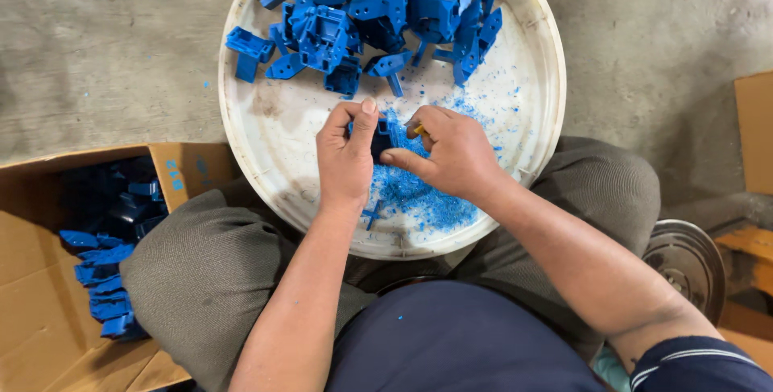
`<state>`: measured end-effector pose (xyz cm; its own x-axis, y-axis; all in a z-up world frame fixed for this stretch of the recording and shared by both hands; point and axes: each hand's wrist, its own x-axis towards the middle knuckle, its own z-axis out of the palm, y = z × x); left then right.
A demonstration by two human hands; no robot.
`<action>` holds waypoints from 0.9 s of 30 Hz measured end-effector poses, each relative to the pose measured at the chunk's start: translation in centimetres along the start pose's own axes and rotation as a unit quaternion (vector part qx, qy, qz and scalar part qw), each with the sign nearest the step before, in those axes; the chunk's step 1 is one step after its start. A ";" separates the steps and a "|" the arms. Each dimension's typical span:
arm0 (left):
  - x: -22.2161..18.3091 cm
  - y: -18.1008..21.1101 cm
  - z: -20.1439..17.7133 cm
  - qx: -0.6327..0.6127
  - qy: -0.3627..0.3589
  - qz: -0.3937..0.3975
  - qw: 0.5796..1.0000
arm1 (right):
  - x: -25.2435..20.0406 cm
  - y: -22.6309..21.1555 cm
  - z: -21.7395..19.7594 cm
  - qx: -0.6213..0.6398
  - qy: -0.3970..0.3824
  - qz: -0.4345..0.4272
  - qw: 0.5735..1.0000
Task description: The person uses a yellow tool to trim excess material from blue plastic components over a white bucket, then places the finished parts into a cardboard box.
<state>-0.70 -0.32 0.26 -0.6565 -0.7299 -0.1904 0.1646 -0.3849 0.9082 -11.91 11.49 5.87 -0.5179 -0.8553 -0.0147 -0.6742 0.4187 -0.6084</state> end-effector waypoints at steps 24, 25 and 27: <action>0.0 -1.1 -0.1 0.023 -0.025 -0.061 0.998 | -0.1 -0.9 -0.5 -0.051 -0.096 -0.047 0.993; 0.1 -1.0 -0.2 0.016 -0.027 -0.064 0.997 | 0.0 -1.0 -0.4 -0.060 -0.100 -0.037 0.992; 0.1 -0.9 -0.1 0.011 -0.030 -0.068 0.997 | -0.1 -1.2 -0.4 -0.071 -0.098 -0.031 0.992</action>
<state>-0.79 -0.09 -0.66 -0.7151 -0.6363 -0.2895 0.0554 -0.4643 0.8839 -11.27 11.17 6.89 -0.3697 -0.9179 -0.1442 -0.7762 0.3904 -0.4950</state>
